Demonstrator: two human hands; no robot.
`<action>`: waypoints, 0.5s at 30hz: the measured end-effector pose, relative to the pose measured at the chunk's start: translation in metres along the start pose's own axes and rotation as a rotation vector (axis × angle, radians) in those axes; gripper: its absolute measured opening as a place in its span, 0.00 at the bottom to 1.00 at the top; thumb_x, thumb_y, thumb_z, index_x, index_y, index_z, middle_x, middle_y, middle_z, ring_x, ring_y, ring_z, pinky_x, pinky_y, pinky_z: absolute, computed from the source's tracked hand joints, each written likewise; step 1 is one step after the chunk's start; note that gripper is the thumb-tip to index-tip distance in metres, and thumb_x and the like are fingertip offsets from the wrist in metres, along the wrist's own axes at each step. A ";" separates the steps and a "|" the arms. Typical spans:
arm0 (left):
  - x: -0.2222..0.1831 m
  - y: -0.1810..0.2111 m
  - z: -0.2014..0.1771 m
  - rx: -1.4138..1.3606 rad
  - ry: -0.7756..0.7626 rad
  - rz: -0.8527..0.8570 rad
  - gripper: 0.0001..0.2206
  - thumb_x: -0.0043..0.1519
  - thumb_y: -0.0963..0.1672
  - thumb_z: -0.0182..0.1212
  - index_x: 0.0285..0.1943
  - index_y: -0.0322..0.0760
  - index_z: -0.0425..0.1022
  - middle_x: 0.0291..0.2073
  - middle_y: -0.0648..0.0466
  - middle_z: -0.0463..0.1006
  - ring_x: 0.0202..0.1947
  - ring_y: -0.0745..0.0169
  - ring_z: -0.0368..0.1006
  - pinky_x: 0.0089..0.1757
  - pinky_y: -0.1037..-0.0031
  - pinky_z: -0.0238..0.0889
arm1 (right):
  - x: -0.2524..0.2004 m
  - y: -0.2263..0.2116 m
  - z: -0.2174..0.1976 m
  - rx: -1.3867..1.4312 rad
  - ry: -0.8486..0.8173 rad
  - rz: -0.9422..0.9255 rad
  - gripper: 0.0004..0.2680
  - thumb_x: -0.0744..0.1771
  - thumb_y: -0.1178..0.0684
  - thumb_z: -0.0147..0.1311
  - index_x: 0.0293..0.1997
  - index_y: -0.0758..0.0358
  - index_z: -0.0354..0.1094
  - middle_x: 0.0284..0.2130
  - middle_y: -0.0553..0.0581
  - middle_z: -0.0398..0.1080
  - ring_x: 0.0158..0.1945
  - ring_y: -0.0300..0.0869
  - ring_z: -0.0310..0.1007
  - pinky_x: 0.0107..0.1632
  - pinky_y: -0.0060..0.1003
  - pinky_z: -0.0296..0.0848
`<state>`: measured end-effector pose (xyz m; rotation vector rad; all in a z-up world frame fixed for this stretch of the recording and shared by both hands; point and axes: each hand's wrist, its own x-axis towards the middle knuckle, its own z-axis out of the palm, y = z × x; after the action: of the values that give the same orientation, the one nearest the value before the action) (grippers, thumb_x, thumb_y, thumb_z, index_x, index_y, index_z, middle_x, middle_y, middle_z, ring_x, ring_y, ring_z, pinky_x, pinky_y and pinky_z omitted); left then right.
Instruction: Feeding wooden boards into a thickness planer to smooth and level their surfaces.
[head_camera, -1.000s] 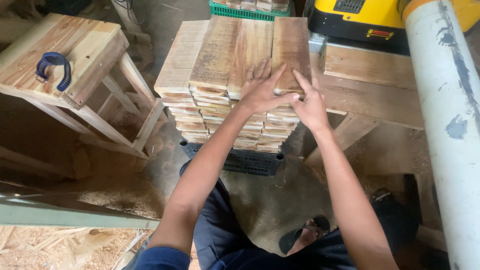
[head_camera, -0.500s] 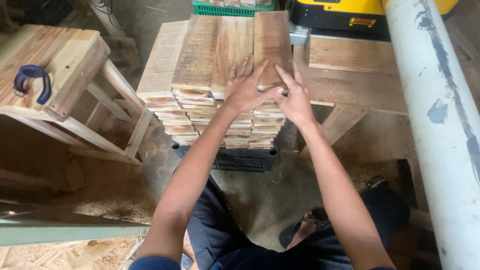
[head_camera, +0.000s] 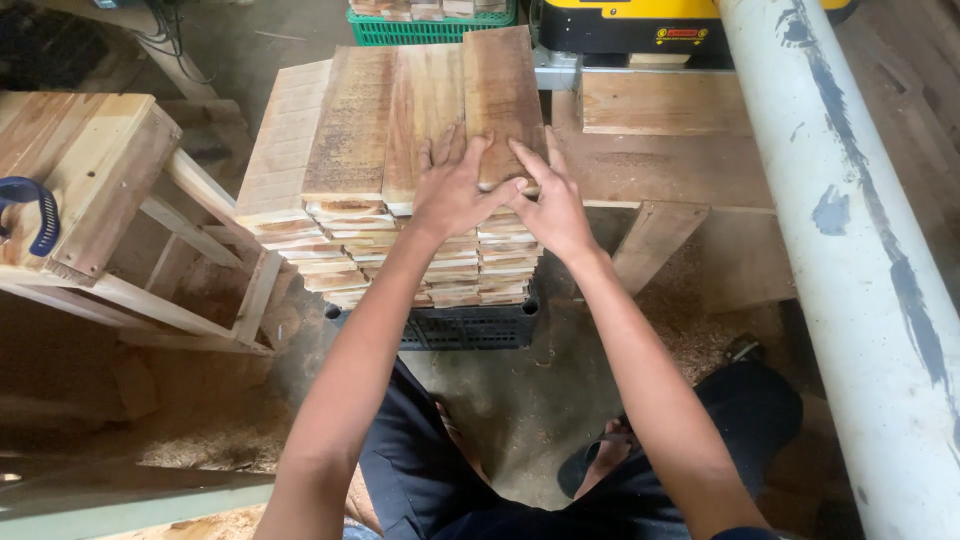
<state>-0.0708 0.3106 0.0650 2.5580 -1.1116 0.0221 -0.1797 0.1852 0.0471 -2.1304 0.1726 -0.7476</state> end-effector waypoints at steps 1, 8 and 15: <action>0.000 0.000 0.000 -0.003 0.000 -0.003 0.37 0.60 0.68 0.45 0.70 0.50 0.55 0.76 0.38 0.52 0.78 0.44 0.44 0.70 0.43 0.30 | 0.001 0.003 0.001 -0.004 -0.004 0.002 0.20 0.66 0.56 0.55 0.68 0.47 0.65 0.71 0.76 0.48 0.69 0.70 0.56 0.70 0.60 0.58; 0.004 0.012 -0.015 -0.052 -0.072 -0.069 0.38 0.55 0.65 0.55 0.67 0.48 0.56 0.79 0.36 0.37 0.79 0.42 0.35 0.71 0.40 0.27 | 0.007 0.011 -0.019 0.015 -0.104 0.055 0.27 0.63 0.50 0.64 0.72 0.46 0.60 0.73 0.70 0.48 0.72 0.65 0.53 0.71 0.59 0.55; 0.044 0.087 0.014 0.078 0.108 0.216 0.29 0.57 0.54 0.66 0.62 0.34 0.71 0.75 0.37 0.18 0.75 0.38 0.12 0.66 0.32 0.09 | 0.017 0.042 -0.087 0.130 -0.309 0.444 0.44 0.59 0.31 0.57 0.76 0.36 0.16 0.79 0.52 0.20 0.80 0.56 0.25 0.71 0.74 0.40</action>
<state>-0.1039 0.2196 0.0860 2.4576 -1.3634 0.2584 -0.2097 0.0931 0.0627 -1.9557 0.4022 -0.1641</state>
